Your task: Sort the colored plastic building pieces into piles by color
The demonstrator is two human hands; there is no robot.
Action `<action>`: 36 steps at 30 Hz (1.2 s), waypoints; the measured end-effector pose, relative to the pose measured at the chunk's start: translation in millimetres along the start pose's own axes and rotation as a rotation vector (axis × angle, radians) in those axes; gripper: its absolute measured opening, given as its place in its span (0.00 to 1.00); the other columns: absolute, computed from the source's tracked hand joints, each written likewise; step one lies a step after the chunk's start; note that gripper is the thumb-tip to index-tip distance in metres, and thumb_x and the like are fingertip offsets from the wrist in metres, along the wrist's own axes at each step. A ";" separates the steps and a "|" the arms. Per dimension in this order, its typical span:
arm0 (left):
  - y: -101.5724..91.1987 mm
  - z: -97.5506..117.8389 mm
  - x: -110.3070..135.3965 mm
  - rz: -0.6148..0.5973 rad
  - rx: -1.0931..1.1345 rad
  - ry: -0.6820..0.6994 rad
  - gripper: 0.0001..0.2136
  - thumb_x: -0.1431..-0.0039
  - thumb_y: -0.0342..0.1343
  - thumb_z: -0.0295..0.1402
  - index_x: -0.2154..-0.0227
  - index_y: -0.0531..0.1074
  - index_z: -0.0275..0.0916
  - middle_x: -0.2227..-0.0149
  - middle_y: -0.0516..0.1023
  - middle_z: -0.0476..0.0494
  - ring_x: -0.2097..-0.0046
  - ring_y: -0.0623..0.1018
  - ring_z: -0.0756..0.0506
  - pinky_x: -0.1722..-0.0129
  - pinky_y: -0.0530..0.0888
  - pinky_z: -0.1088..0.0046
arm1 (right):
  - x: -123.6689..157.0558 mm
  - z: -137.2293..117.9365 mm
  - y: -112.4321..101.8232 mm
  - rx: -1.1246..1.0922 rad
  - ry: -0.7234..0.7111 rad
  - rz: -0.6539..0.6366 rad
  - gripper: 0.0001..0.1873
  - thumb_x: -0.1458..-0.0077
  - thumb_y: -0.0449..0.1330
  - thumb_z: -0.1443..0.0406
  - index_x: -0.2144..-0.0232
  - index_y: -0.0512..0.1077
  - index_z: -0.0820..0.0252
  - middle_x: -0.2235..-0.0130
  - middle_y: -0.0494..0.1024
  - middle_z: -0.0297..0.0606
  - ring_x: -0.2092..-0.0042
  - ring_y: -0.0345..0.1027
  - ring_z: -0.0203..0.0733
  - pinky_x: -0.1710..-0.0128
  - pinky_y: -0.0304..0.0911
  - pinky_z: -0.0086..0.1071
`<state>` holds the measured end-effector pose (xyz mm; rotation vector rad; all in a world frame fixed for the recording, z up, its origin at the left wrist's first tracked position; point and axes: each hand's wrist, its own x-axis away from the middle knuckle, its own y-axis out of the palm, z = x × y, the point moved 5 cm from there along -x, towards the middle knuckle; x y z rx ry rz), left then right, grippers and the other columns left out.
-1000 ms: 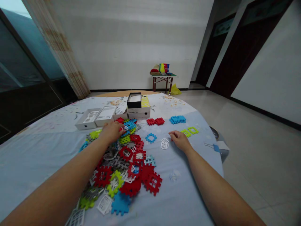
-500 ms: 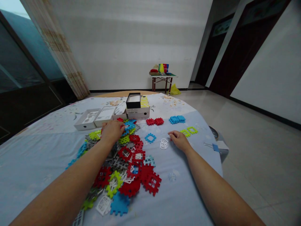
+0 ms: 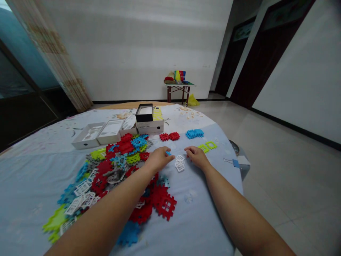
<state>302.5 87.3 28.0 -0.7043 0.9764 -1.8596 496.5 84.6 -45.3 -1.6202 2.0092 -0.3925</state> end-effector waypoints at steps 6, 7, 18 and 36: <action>-42.2 -30.2 2.9 0.089 -0.458 -0.011 0.16 0.47 0.48 0.40 0.57 0.72 0.42 0.58 0.77 0.41 0.54 0.73 0.40 0.53 0.62 0.60 | -1.4 1.6 1.1 -0.031 0.011 -0.006 0.16 0.51 0.51 0.60 0.65 0.74 0.61 0.77 0.73 0.32 0.77 0.64 0.34 0.74 0.60 0.27; -45.8 -35.6 3.7 0.078 -0.475 -0.021 0.15 0.48 0.49 0.40 0.59 0.73 0.42 0.58 0.77 0.40 0.54 0.72 0.39 0.53 0.61 0.59 | -1.7 1.6 1.4 -0.031 0.006 -0.005 0.16 0.51 0.51 0.60 0.65 0.74 0.61 0.77 0.73 0.32 0.77 0.63 0.34 0.74 0.59 0.27; -45.0 -54.1 3.8 0.020 -0.507 -0.047 0.08 0.53 0.53 0.35 0.72 0.76 0.40 0.66 0.79 0.38 0.58 0.74 0.38 0.53 0.59 0.56 | -0.9 1.4 2.2 -0.009 0.000 -0.020 0.16 0.50 0.51 0.60 0.65 0.73 0.61 0.77 0.73 0.32 0.78 0.62 0.33 0.75 0.59 0.27; -37.9 -71.9 -51.9 0.107 -0.351 -0.106 0.13 0.50 0.47 0.34 0.69 0.75 0.35 0.67 0.78 0.36 0.63 0.76 0.42 0.63 0.69 0.69 | -0.8 0.3 3.7 -0.043 0.008 -0.037 0.16 0.50 0.51 0.60 0.65 0.73 0.61 0.78 0.72 0.31 0.80 0.62 0.32 0.76 0.59 0.26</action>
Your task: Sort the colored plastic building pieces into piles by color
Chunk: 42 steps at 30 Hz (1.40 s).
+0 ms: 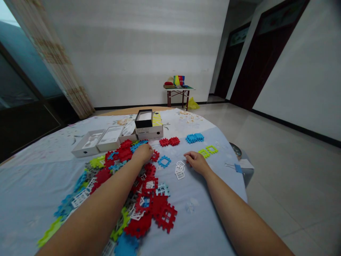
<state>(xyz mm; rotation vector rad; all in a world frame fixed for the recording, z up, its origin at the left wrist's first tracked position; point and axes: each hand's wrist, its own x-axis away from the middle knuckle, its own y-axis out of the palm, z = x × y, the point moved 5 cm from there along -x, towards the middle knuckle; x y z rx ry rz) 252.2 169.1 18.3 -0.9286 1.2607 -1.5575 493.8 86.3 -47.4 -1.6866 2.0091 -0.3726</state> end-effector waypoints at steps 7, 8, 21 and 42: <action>2.2 16.1 9.2 -0.134 -0.208 0.212 0.28 0.57 0.53 0.27 0.48 0.64 0.44 0.47 0.68 0.37 0.45 0.65 0.36 0.49 0.61 0.53 | 1.1 -7.4 -0.7 -0.002 0.004 -0.024 0.15 0.50 0.50 0.61 0.66 0.73 0.62 0.78 0.72 0.31 0.80 0.63 0.32 0.76 0.60 0.27; 4.0 16.5 9.2 -0.152 -0.232 0.228 0.28 0.58 0.53 0.26 0.49 0.66 0.44 0.48 0.70 0.37 0.46 0.66 0.36 0.49 0.61 0.52 | 0.9 -7.5 -0.5 -0.007 0.006 -0.023 0.15 0.50 0.50 0.61 0.66 0.73 0.62 0.78 0.72 0.31 0.80 0.63 0.32 0.76 0.60 0.26; 15.1 9.5 -3.3 -0.192 -0.317 0.236 0.25 0.63 0.57 0.29 0.56 0.69 0.43 0.53 0.70 0.35 0.50 0.68 0.35 0.52 0.63 0.51 | -0.7 -5.1 1.9 -0.025 0.023 -0.025 0.15 0.50 0.51 0.61 0.66 0.73 0.62 0.78 0.72 0.31 0.80 0.64 0.32 0.76 0.60 0.26; -6.2 48.7 -72.3 0.020 -0.188 0.055 0.23 0.55 0.55 0.41 0.54 0.68 0.41 0.53 0.73 0.32 0.49 0.69 0.34 0.49 0.58 0.50 | -2.6 -6.5 4.6 -0.084 0.034 -0.050 0.14 0.49 0.51 0.62 0.66 0.72 0.61 0.78 0.72 0.31 0.79 0.64 0.33 0.76 0.60 0.27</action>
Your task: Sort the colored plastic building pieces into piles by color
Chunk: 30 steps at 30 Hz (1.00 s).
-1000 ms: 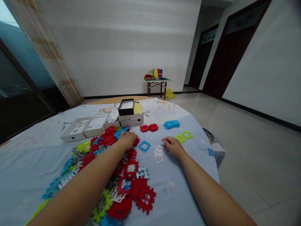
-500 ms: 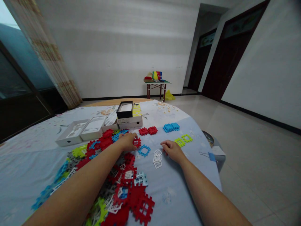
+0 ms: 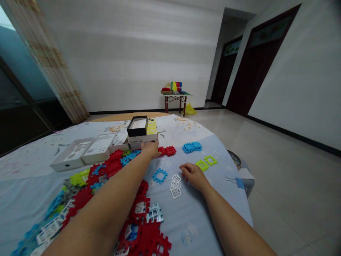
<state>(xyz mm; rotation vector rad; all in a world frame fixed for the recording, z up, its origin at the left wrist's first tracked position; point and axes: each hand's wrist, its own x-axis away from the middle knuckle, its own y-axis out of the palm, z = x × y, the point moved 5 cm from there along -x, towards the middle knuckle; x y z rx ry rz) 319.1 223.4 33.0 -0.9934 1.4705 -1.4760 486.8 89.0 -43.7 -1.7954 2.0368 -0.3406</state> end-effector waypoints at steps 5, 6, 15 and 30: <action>-21.6 -11.4 26.8 0.076 0.050 0.041 0.25 0.49 0.49 0.44 0.48 0.64 0.41 0.46 0.68 0.36 0.46 0.66 0.37 0.45 0.54 0.52 | -1.6 3.5 0.8 0.005 0.016 -0.007 0.14 0.49 0.51 0.61 0.66 0.72 0.61 0.78 0.72 0.31 0.79 0.64 0.33 0.76 0.61 0.27; -28.4 -17.0 39.2 0.107 0.064 0.053 0.24 0.47 0.47 0.45 0.48 0.63 0.42 0.46 0.68 0.38 0.45 0.66 0.38 0.44 0.54 0.53 | -1.4 3.5 0.7 0.008 0.017 -0.006 0.14 0.49 0.51 0.61 0.66 0.72 0.61 0.78 0.72 0.31 0.79 0.64 0.32 0.76 0.60 0.27; -37.8 -108.1 190.9 0.272 0.323 -0.024 0.22 0.47 0.44 0.50 0.58 0.72 0.41 0.57 0.77 0.44 0.56 0.74 0.42 0.54 0.70 0.66 | 4.1 -0.2 0.6 0.084 -0.029 0.001 0.16 0.49 0.50 0.61 0.63 0.72 0.62 0.77 0.72 0.31 0.79 0.64 0.33 0.76 0.60 0.27; 1.0 -110.9 225.1 0.400 0.218 0.166 0.19 0.43 0.44 0.44 0.56 0.71 0.41 0.53 0.74 0.43 0.47 0.67 0.44 0.44 0.61 0.63 | 81.8 -107.3 60.1 0.293 -0.496 -0.603 0.37 0.63 0.67 0.53 0.49 0.65 0.54 0.55 0.68 0.40 0.55 0.64 0.42 0.54 0.60 0.34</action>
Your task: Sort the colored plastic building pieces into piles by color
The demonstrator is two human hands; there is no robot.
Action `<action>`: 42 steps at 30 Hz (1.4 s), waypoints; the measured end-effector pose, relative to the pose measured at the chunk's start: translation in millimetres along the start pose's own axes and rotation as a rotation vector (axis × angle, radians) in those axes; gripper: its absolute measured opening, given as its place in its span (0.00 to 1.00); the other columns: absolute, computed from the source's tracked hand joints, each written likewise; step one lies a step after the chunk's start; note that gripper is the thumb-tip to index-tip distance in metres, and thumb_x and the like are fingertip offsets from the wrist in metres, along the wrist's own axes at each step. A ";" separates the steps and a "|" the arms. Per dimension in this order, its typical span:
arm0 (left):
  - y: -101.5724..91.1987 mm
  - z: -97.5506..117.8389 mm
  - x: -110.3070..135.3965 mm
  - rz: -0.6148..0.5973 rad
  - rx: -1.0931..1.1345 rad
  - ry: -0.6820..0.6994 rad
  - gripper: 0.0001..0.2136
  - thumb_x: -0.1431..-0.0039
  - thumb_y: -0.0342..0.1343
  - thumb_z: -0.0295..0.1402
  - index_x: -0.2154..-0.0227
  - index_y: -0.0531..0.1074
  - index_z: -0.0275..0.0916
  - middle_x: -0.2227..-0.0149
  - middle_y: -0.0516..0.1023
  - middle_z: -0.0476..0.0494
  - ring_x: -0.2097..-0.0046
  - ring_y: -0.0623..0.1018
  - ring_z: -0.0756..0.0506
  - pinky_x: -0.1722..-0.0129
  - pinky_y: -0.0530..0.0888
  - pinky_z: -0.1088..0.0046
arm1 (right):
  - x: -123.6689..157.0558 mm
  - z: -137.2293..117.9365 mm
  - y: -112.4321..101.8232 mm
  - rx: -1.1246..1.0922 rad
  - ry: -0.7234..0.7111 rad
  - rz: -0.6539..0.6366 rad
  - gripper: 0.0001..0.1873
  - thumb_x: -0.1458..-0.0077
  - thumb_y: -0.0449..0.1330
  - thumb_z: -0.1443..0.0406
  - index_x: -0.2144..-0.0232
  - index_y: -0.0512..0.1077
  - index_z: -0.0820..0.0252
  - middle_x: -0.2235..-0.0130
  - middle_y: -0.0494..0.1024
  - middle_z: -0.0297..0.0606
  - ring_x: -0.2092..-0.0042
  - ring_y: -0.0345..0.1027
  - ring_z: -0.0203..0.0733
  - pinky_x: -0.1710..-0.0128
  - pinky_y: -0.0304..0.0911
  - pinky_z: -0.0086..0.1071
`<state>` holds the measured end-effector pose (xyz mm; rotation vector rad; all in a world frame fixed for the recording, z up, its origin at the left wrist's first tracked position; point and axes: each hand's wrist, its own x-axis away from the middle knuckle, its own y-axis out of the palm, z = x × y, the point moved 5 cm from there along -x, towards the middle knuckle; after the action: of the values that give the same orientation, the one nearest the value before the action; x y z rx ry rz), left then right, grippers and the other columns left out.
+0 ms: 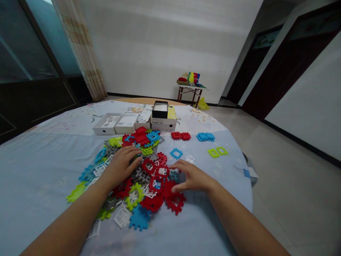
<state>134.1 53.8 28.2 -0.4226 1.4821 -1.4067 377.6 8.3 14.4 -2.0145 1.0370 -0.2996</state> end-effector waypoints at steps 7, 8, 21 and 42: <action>-0.8 -2.5 1.3 -0.002 0.038 0.016 0.19 0.43 0.44 0.44 0.56 0.71 0.41 0.53 0.74 0.44 0.46 0.66 0.45 0.43 0.60 0.64 | 5.2 -10.6 18.8 0.098 0.041 -0.145 0.57 0.76 0.70 0.50 0.41 0.53 0.48 0.43 0.56 0.43 0.44 0.54 0.52 0.46 0.54 0.39; -0.6 -2.7 0.9 -0.001 0.043 0.014 0.19 0.43 0.44 0.44 0.56 0.71 0.41 0.53 0.74 0.44 0.46 0.66 0.45 0.43 0.60 0.64 | 3.8 -8.7 19.7 0.101 0.051 -0.130 0.56 0.74 0.70 0.51 0.41 0.53 0.48 0.43 0.57 0.43 0.45 0.55 0.51 0.47 0.54 0.38; -1.5 -1.3 -0.5 0.006 0.064 -0.018 0.20 0.42 0.42 0.45 0.56 0.71 0.41 0.52 0.74 0.43 0.46 0.67 0.44 0.44 0.61 0.62 | -31.2 3.9 15.7 0.199 0.056 0.042 0.35 0.60 0.65 0.51 0.50 0.66 0.59 0.55 0.69 0.44 0.55 0.65 0.45 0.54 0.60 0.36; 5.3 -8.2 1.4 0.030 0.061 0.001 0.19 0.43 0.44 0.44 0.56 0.71 0.40 0.53 0.74 0.42 0.47 0.67 0.43 0.44 0.61 0.61 | -8.3 120.4 -69.3 0.371 0.364 0.592 0.13 0.49 0.55 0.68 0.61 0.75 0.60 0.62 0.73 0.43 0.59 0.66 0.42 0.57 0.61 0.36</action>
<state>128.8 58.5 21.4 -0.3602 1.4372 -1.4247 475.7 104.7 -6.9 -1.2760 1.6144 -0.5032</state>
